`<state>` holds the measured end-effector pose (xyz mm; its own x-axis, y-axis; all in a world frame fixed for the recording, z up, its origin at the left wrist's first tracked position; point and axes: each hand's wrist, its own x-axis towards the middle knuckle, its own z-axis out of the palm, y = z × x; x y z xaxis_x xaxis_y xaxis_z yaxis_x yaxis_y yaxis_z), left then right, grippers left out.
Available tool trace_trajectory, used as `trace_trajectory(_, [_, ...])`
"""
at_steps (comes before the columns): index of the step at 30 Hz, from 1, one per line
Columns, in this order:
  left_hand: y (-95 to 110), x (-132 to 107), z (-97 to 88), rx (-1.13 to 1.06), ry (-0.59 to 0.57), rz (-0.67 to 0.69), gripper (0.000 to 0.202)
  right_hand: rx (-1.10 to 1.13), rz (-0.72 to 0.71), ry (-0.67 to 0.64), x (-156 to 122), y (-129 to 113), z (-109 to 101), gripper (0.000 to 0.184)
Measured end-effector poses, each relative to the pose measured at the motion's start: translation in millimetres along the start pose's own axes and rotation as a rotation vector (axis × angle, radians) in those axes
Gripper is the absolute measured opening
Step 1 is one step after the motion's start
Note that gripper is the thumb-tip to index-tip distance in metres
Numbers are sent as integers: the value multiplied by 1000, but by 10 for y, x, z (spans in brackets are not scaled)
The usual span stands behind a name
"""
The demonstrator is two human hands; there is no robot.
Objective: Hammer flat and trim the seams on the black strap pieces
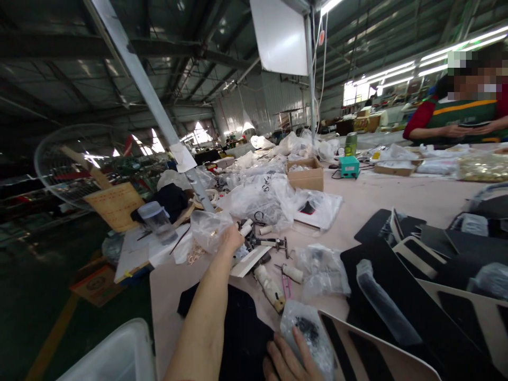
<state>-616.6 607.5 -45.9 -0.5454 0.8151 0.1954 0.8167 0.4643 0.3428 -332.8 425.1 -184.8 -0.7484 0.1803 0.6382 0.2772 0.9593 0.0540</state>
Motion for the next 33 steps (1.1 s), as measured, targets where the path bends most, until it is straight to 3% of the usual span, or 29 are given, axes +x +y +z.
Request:
trace_trajectory(4, [52,-224,-361,77,36,36,21,0,9,-11,48,-1,-94,32])
trace_trajectory(7, [153,-621,-796,80,111,141,22,-26,33,0,70,-38,-150,29])
trace_trajectory(11, [312,-1634,-1397,-130,157,401,16,79,152,-101,213,-127,-391,37])
trace_trajectory(14, [375,-2577,-1730,-265,72,434,16,517,379,-165,420,-199,-950,43])
trace_trajectory(16, [401,-3143,-1886,-332,42,442,17,916,680,37,526,-272,-1464,44])
trace_trajectory(18, [439,-3605,-1993,-389,28,455,18,1342,898,311,536,-386,-1990,47])
trace_trajectory(20, [508,-3974,-2052,-439,5,495,18,1587,989,331,423,-564,-2463,51])
trace_trajectory(22, [615,-4290,-2080,-491,-26,563,17,1672,1022,283,216,-807,-2848,50])
trace_trajectory(24, [756,-4585,-2094,-553,-49,629,16,1717,1065,340,-28,-1076,-3128,44])
trace_trajectory(28, [1053,-5134,-2112,-760,-124,665,12,1953,1120,589,-450,-1510,-3397,35])
trace_trajectory(33, [1292,-5623,-2103,-942,-235,659,9,2254,1097,772,-785,-1798,-3447,27])
